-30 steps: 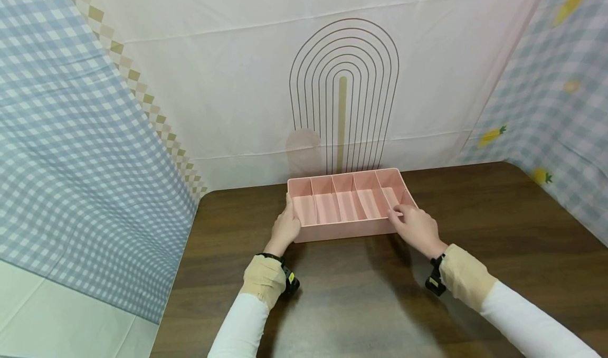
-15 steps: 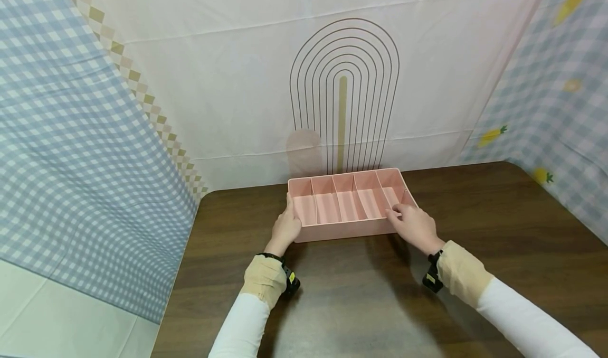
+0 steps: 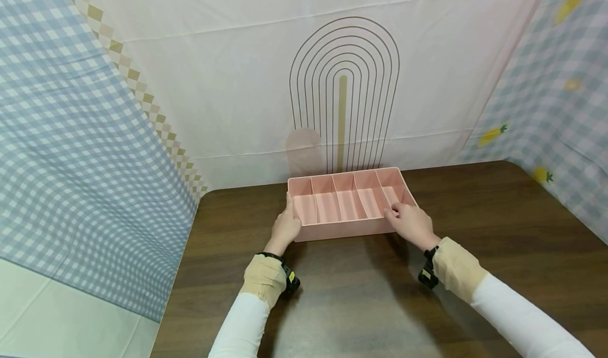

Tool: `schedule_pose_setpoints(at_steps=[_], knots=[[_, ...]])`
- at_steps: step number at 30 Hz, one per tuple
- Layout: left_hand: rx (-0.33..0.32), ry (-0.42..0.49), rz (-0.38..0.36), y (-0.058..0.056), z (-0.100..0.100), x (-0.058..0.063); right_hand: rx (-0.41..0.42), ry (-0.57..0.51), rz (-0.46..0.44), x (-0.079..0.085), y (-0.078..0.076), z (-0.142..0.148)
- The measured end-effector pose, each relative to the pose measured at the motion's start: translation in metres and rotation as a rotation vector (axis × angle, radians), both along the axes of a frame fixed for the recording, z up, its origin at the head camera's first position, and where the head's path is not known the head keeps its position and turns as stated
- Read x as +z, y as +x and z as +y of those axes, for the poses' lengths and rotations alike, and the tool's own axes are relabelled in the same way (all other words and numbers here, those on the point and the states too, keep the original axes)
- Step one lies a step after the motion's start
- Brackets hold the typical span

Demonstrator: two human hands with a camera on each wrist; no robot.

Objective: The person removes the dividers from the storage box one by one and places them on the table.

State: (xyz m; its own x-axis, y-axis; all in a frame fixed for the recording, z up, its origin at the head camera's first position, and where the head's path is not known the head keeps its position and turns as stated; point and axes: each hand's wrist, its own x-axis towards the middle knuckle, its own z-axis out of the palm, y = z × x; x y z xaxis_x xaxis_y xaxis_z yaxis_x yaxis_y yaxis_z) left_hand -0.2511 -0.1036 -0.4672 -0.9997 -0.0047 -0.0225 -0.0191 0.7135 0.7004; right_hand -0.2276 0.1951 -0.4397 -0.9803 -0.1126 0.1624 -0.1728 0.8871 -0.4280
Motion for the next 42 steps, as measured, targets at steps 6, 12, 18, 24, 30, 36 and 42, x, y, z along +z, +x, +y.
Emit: schedule_pose_setpoints(at_steps=[6,12,18,24,30,36,42], knots=[[0.004,-0.008,0.005,0.0,0.0,-0.001,0.003,0.033,0.006,0.0,-0.001,0.0],[0.007,0.006,-0.003,0.001,0.0,0.001,0.007,0.057,0.005,0.001,-0.003,-0.001],[0.011,0.009,-0.008,0.002,-0.001,0.002,0.013,0.062,-0.021,0.001,-0.004,-0.001],[0.012,0.002,-0.006,0.002,-0.001,0.002,0.006,0.062,-0.051,0.003,-0.007,-0.002],[0.009,-0.002,0.007,0.002,-0.001,0.002,-0.005,0.063,-0.06,0.002,-0.012,-0.003],[0.007,-0.015,0.01,-0.001,-0.001,0.0,-0.035,0.07,-0.073,-0.002,-0.018,-0.002],[0.004,-0.017,0.009,-0.001,0.0,0.0,-0.045,0.076,-0.098,-0.003,-0.02,-0.002]])
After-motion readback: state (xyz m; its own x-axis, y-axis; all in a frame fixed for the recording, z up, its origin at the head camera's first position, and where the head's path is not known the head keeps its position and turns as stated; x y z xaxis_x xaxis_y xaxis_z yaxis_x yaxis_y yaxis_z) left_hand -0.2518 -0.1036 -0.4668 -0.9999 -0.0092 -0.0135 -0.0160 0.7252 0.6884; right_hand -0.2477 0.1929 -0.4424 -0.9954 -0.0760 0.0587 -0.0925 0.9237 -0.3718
